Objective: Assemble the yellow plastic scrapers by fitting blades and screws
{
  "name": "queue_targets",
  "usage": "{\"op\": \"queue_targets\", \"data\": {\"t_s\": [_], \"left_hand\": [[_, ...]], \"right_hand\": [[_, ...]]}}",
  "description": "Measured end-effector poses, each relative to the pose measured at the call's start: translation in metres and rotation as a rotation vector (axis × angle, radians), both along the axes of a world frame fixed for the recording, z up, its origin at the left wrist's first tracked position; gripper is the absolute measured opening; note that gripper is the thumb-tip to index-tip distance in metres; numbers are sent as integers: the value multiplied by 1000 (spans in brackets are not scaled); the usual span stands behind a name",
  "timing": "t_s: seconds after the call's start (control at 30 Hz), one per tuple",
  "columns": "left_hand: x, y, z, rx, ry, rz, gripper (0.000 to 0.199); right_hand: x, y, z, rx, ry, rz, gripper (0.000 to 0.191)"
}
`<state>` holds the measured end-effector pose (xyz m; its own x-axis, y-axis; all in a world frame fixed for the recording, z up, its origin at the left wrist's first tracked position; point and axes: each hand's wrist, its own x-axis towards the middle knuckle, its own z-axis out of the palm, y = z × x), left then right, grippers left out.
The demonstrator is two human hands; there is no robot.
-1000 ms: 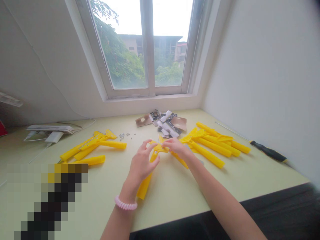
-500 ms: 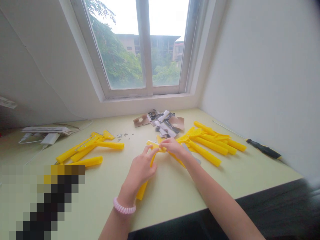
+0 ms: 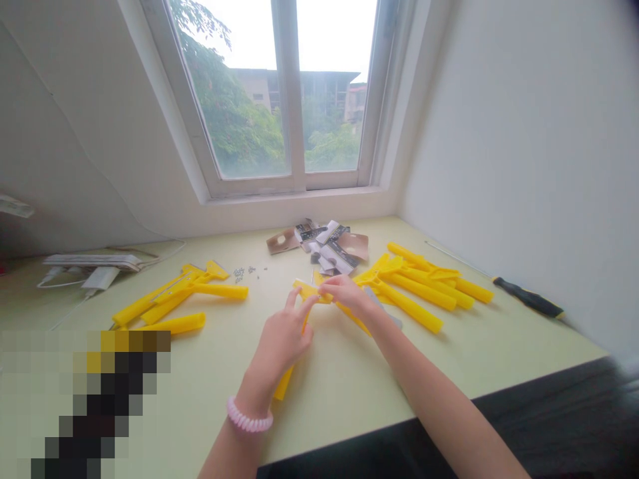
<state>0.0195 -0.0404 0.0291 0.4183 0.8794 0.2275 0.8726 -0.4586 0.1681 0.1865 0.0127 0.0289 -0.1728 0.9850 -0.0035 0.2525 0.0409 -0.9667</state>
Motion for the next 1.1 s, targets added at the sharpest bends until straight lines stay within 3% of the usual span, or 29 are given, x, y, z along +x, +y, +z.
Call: {"op": "queue_targets", "data": {"t_s": [0.47,0.77,0.97,1.1], "left_hand": [[6,-1,-2,-13,0,30,59],[8,2,-7,-24,-129,49,56],[8,1,-6,-55,-359,70,52],[6,4,0,-164,-777,108,47]], "right_hand": [[-3,-1,2,-32,30,-25,17],[-3,5,-2,-40,76,-59,16],[-6,6,3,-106,155,-37,23],[-9,13,6,-155,276,-136,42]]}}
